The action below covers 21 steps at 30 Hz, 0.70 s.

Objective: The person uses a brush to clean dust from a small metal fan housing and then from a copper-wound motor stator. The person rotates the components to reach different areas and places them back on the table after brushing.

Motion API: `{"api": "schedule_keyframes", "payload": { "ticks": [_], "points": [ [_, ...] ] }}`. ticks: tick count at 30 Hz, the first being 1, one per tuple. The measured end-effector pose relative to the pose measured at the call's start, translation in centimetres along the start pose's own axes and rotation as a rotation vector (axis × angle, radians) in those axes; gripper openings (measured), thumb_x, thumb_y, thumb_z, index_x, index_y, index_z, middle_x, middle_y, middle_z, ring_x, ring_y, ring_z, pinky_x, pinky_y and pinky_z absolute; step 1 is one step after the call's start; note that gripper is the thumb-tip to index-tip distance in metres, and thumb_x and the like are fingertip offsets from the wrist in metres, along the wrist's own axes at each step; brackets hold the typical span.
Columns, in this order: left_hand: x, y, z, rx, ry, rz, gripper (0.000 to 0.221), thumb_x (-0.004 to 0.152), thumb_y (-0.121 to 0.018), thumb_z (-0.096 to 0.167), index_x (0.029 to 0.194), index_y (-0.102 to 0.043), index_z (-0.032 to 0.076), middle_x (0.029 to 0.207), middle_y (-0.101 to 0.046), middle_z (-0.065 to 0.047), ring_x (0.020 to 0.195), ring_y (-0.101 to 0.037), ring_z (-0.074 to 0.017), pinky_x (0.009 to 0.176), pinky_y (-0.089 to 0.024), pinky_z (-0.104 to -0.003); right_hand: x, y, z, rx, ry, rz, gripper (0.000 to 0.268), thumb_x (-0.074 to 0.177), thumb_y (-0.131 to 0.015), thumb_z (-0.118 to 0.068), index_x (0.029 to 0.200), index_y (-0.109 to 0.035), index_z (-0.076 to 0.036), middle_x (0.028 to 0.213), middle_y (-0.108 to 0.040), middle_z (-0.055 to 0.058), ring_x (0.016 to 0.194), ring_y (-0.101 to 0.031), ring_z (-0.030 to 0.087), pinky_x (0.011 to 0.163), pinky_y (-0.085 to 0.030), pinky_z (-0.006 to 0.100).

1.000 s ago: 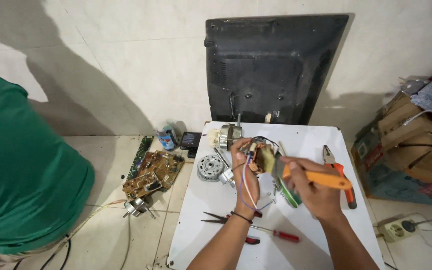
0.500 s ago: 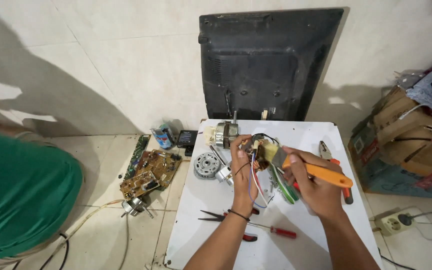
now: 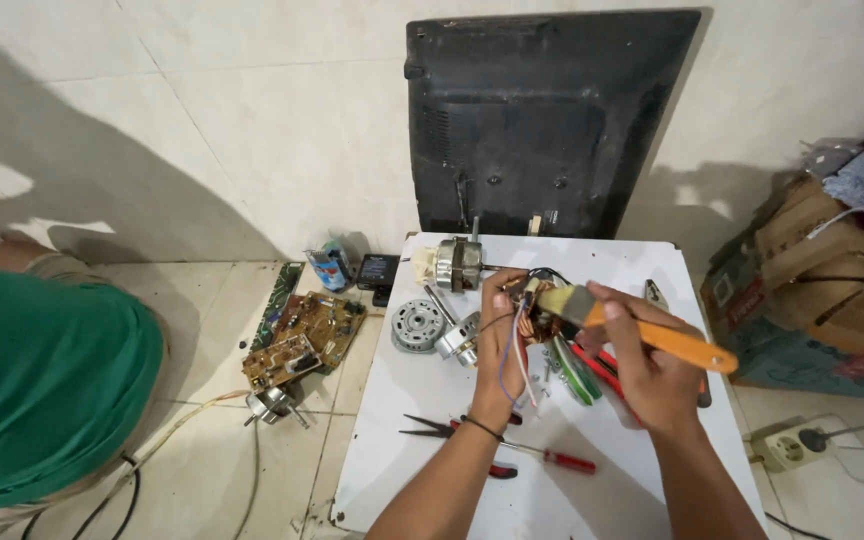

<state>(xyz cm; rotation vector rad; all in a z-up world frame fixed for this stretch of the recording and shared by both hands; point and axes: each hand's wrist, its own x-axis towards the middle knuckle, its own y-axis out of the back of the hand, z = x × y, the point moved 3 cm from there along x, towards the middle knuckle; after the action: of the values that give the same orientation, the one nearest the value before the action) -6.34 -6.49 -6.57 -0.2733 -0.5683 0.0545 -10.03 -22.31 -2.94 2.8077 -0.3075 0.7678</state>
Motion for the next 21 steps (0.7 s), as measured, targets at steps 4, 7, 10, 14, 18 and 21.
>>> {"api": "schedule_keyframes", "payload": {
  "ticks": [4,7,10,14,18,21],
  "points": [
    [0.0,0.3,0.7,-0.114,0.036,0.014,0.043,0.113,-0.023,0.030,0.129,-0.052,0.002,0.114,-0.063,-0.014,0.109,-0.058,-0.0238,0.104,-0.044,-0.043,0.2,-0.5,-0.1,0.134,-0.107,-0.133,0.026,0.096,-0.057,-0.009,0.100,-0.078,0.005,0.048,-0.066,0.018,0.039,-0.064,0.022,0.043,-0.057,0.032],
    [0.1,0.2,0.8,0.068,0.014,-0.045,0.044,0.112,-0.023,0.031,0.127,-0.054,0.004,0.112,-0.066,-0.021,0.109,-0.063,-0.0301,0.103,-0.047,-0.047,0.5,0.0,-1.0,-0.138,-0.025,-0.034,0.025,0.099,-0.058,-0.009,0.109,-0.079,0.001,0.052,-0.068,0.019,0.046,-0.065,0.019,0.047,-0.052,0.032],
    [-0.1,-0.2,0.9,-0.026,0.053,-0.041,0.043,0.112,-0.023,0.028,0.126,-0.054,0.001,0.112,-0.066,-0.020,0.110,-0.062,-0.0291,0.103,-0.046,-0.048,0.4,-0.5,-0.7,0.047,-0.064,-0.181,0.023,0.093,-0.061,-0.007,0.099,-0.082,-0.001,0.049,-0.071,0.016,0.040,-0.069,0.020,0.046,-0.057,0.031],
    [0.2,0.4,-0.2,0.056,0.127,-0.066,0.048,0.111,-0.020,0.033,0.130,-0.052,0.003,0.117,-0.064,-0.026,0.113,-0.062,-0.0382,0.098,-0.051,-0.050,0.4,-0.3,-1.3,-0.082,-0.046,-0.095,0.025,0.097,-0.061,-0.016,0.088,-0.083,-0.006,0.047,-0.069,0.013,0.041,-0.061,0.015,0.044,-0.052,0.029],
    [0.1,0.3,1.0,0.188,-0.091,-0.110,0.048,0.109,-0.024,0.024,0.109,-0.058,-0.010,0.131,-0.054,-0.019,0.115,-0.054,-0.0287,0.106,-0.041,-0.036,0.0,0.6,2.0,0.018,-0.154,-0.036,0.028,0.099,-0.054,-0.013,0.093,-0.076,0.004,0.056,-0.068,0.019,0.044,-0.061,0.021,0.045,-0.054,0.032],
    [0.5,0.6,-0.6,0.112,0.052,-0.034,0.045,0.112,-0.022,0.027,0.126,-0.055,0.000,0.120,-0.065,-0.032,0.115,-0.064,-0.0478,0.098,-0.052,-0.053,0.4,1.2,-0.1,0.143,-0.057,0.081,0.031,0.107,-0.050,-0.017,0.109,-0.073,0.003,0.057,-0.062,0.018,0.046,-0.061,0.022,0.048,-0.054,0.032]
  ]
}}
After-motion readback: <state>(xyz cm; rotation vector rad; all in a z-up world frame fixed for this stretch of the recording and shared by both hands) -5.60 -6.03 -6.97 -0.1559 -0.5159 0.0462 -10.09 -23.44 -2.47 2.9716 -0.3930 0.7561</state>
